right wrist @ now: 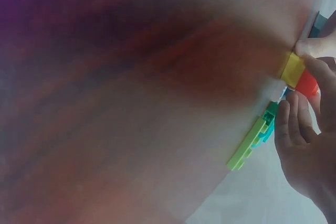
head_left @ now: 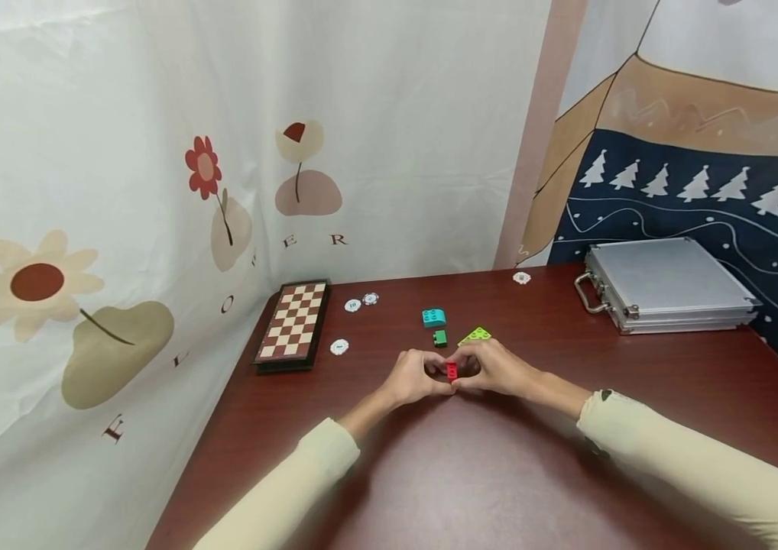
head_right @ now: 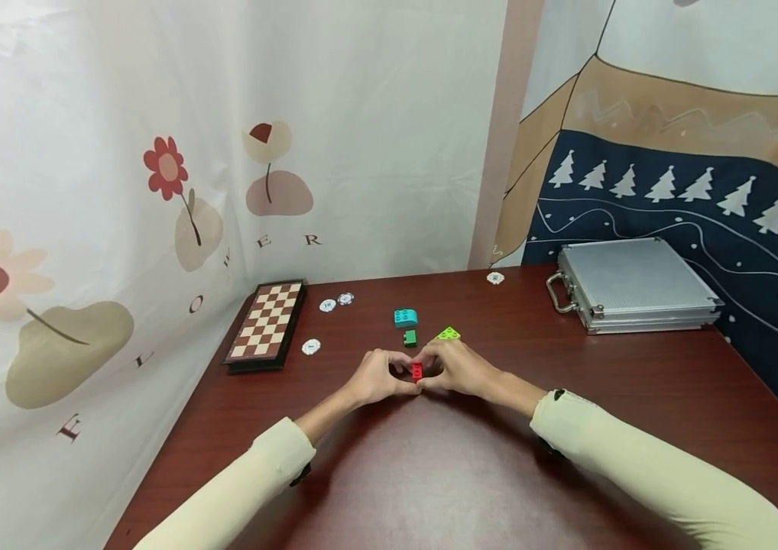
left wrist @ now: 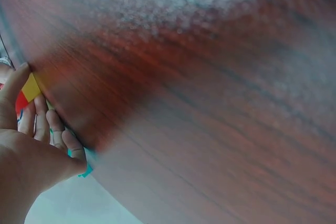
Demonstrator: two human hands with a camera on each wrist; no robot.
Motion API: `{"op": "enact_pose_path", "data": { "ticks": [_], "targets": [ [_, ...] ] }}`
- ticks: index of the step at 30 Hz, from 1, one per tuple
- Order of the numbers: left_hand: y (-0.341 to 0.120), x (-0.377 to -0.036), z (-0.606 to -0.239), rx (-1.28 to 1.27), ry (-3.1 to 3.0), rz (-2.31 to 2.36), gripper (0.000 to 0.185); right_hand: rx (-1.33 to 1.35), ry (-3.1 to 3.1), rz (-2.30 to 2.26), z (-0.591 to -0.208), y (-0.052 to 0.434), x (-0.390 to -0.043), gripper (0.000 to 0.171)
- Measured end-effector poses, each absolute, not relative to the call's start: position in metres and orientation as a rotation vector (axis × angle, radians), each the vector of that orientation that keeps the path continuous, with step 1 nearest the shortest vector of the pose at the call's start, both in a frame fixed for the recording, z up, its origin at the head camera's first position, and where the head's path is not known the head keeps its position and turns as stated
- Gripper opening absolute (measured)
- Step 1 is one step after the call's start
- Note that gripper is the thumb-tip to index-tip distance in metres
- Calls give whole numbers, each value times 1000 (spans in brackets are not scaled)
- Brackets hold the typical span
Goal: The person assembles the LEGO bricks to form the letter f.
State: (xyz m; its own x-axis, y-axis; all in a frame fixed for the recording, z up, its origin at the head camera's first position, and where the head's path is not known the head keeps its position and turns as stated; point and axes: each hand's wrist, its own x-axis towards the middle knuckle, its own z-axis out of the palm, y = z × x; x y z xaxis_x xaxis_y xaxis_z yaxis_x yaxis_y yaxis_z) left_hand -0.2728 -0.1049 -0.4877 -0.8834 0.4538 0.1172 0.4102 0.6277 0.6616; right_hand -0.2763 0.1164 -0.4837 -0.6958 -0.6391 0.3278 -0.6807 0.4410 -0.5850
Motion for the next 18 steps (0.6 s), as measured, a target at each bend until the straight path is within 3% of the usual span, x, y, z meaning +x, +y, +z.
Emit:
{"op": "enact_pose_path", "data": {
  "ticks": [12,18],
  "targets": [
    [-106,-272,-489,741,2767,1105,33,1279,-2676,1008,-477,121,-279,46],
    [-106,-271,-488,730,2760,1106,32,1294,-2645,1011,-467,131,-289,42]
  ]
}}
